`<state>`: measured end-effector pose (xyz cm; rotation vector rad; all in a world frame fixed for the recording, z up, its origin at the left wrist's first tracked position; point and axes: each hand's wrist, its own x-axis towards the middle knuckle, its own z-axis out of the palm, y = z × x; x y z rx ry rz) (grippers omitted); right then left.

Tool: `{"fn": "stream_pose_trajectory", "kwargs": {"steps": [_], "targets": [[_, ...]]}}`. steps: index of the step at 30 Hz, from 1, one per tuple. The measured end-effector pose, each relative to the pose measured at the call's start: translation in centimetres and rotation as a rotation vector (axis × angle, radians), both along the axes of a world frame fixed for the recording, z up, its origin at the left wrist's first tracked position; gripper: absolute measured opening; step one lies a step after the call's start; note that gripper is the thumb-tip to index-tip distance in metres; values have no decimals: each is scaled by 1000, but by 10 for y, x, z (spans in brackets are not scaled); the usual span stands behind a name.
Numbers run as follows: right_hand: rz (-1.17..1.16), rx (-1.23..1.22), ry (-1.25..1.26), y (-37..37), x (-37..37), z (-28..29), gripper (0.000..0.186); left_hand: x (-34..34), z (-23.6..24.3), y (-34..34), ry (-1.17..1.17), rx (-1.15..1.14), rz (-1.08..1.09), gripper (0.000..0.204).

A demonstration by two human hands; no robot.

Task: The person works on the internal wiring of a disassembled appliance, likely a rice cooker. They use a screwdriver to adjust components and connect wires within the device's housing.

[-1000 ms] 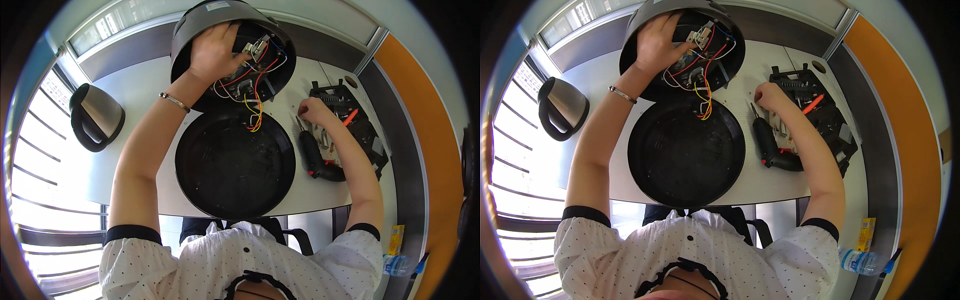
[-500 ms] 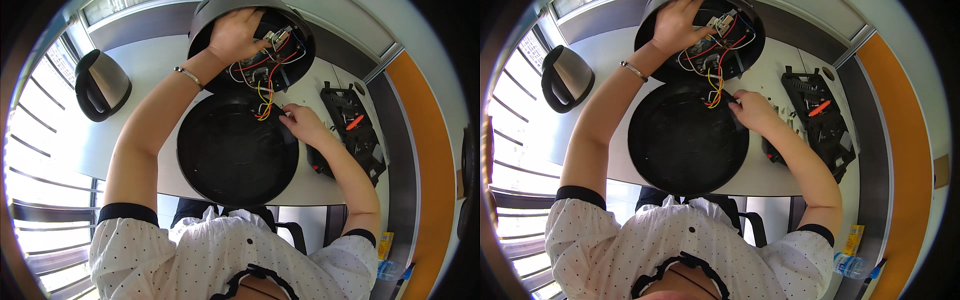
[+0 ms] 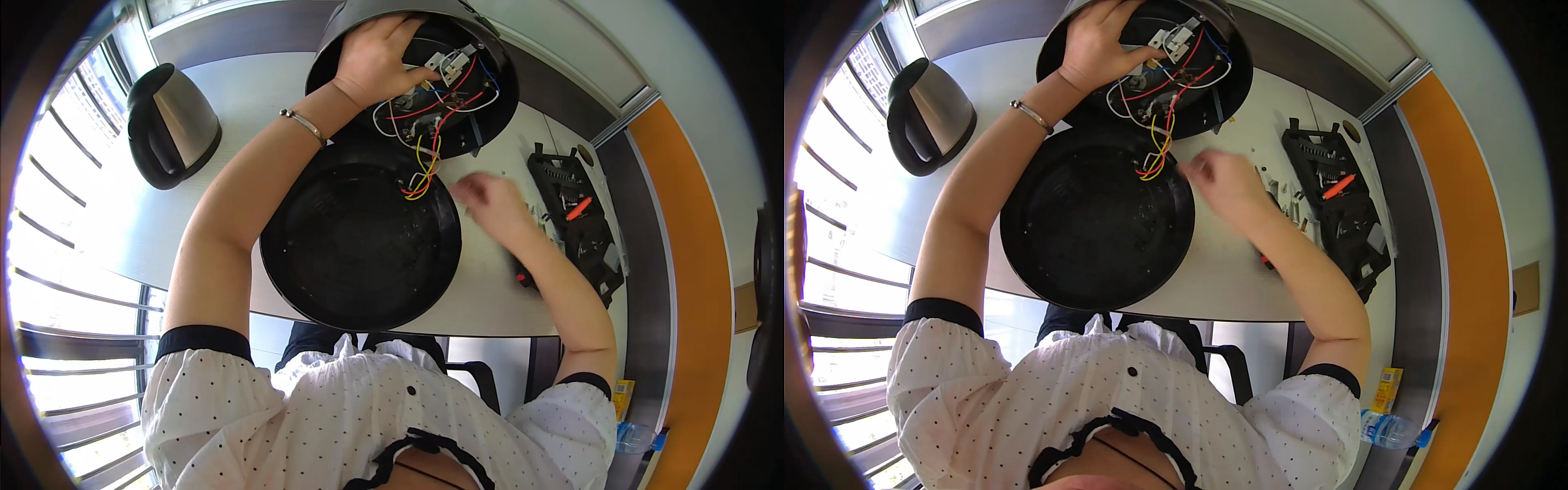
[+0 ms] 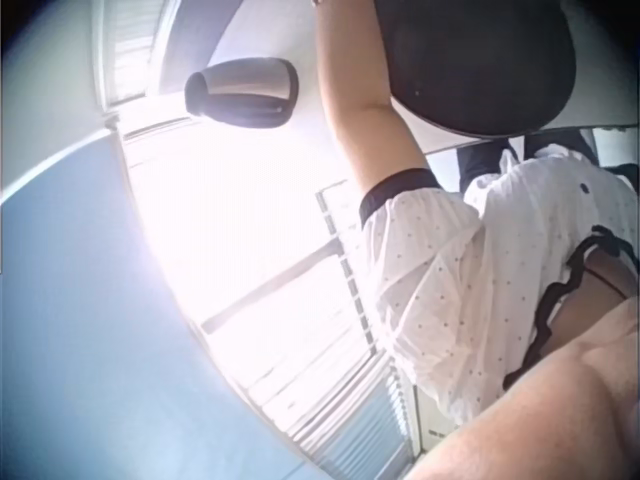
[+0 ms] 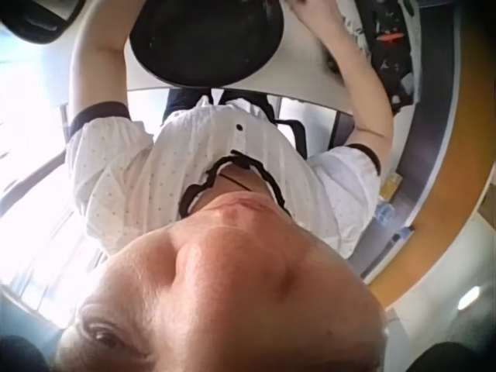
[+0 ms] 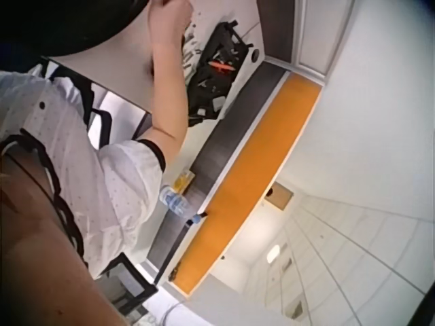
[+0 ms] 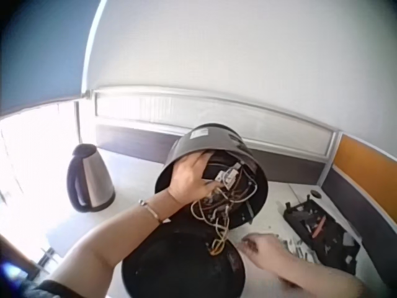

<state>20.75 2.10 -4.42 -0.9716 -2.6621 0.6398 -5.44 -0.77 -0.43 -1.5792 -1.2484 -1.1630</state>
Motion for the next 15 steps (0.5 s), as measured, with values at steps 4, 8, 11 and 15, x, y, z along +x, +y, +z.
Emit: {"fn": "stream_pose_trajectory", "kwargs": {"steps": [4,8,11,15], "targets": [[-32,811,584,58,-3,40,54,-4,2,9,61,110,-5,69],[132,641,586,113,-23,59,66,-2,3,9,78,113,-12,70],[131,210,460,119,-36,55,69,-2,3,8,90,121,12,69],[-42,378,399,95,-41,59,61,-7,1,7,67,116,-16,71]]}}
